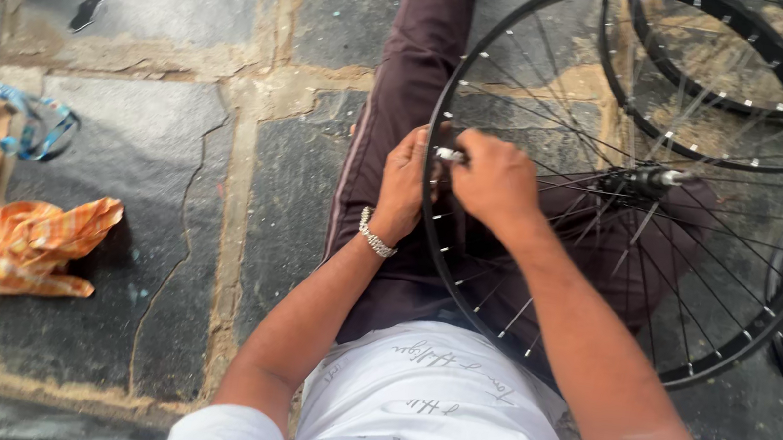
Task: The person sits on a paved surface and uses a spoke wrench to tighten the nipples on a bicycle wheel. They systematically rotate the wheel and adjust the tension of the spokes to true the wheel.
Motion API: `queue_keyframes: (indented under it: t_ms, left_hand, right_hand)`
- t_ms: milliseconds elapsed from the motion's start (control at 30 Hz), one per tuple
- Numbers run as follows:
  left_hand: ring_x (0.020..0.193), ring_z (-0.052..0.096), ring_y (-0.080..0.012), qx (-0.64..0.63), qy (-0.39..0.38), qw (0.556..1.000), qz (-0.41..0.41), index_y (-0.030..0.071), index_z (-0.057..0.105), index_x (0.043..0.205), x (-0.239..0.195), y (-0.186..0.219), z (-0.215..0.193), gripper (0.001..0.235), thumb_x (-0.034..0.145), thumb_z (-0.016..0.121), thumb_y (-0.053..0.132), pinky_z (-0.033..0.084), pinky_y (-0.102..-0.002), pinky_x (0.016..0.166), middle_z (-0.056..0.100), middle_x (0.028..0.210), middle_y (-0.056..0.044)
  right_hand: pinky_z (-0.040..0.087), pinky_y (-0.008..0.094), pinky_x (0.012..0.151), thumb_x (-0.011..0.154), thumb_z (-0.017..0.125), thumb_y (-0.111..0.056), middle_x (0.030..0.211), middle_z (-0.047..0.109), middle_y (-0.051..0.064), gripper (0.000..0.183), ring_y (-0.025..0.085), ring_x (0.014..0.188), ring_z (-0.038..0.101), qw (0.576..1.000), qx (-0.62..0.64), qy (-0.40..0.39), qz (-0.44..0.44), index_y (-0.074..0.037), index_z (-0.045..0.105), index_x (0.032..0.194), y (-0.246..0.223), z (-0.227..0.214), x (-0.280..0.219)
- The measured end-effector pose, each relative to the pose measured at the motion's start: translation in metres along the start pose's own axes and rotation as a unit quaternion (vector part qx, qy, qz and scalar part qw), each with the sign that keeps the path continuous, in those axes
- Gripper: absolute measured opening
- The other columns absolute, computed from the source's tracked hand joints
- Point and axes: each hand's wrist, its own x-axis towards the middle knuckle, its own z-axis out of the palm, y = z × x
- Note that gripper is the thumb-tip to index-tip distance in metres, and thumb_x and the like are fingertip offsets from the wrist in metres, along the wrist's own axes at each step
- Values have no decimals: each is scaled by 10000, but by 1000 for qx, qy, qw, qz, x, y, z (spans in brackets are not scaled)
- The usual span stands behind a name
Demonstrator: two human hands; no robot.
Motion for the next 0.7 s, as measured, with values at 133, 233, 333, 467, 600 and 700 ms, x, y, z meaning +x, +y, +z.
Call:
queue_keyframes:
  t_ms: [133,233,333,467,600,700]
  left_hand:
    - [462,405,-13,-23,-22,999,21,78,654,1308,0,-2,-1,396,1113,451,355,355,-201,406,508,636,74]
    - [458,412,-17,-34,-23,999,21,66,649,1300,-1,-2,-1,397,1110,446,350,351,-204,398,532,646,62]
    - [486,434,-24,-56,-29,998,17,54,633,1309,-2,-3,-2,386,1109,456,333,361,-208,418,572,700,46]
    - [472,427,-20,-79,-40,996,17,55,629,1307,0,-5,-3,380,1111,465,337,362,-203,407,523,664,60]
    - [475,421,-22,-65,-32,997,19,45,629,1310,0,-8,-5,379,1115,466,326,366,-209,412,511,661,63]
    - [455,404,-17,-55,-42,997,33,46,637,1298,0,-9,-5,385,1121,462,339,360,-203,397,472,610,70]
  right_hand:
    - [530,506,873,922,659,-333,997,750,185,284,405,954,706,991,-40,-105,67,-60,727,966,4,5,6]
    - [528,492,829,873,695,-378,958,753,161,324,379,934,708,989,18,-137,63,-65,726,950,11,-1,10]
    - [540,447,785,832,745,-391,911,759,115,346,331,888,725,981,135,-131,55,-88,696,992,19,-9,4]
    - [544,379,768,845,746,-292,899,771,76,307,272,860,748,980,196,-46,-7,-72,642,1033,18,-6,-5]
    - [541,345,723,917,733,-298,868,761,73,257,230,798,744,978,197,-54,-44,-82,651,1030,21,-7,-11]
    - [537,372,727,1028,706,-304,805,724,122,233,264,736,694,975,196,-102,7,-74,673,1020,21,-11,-8]
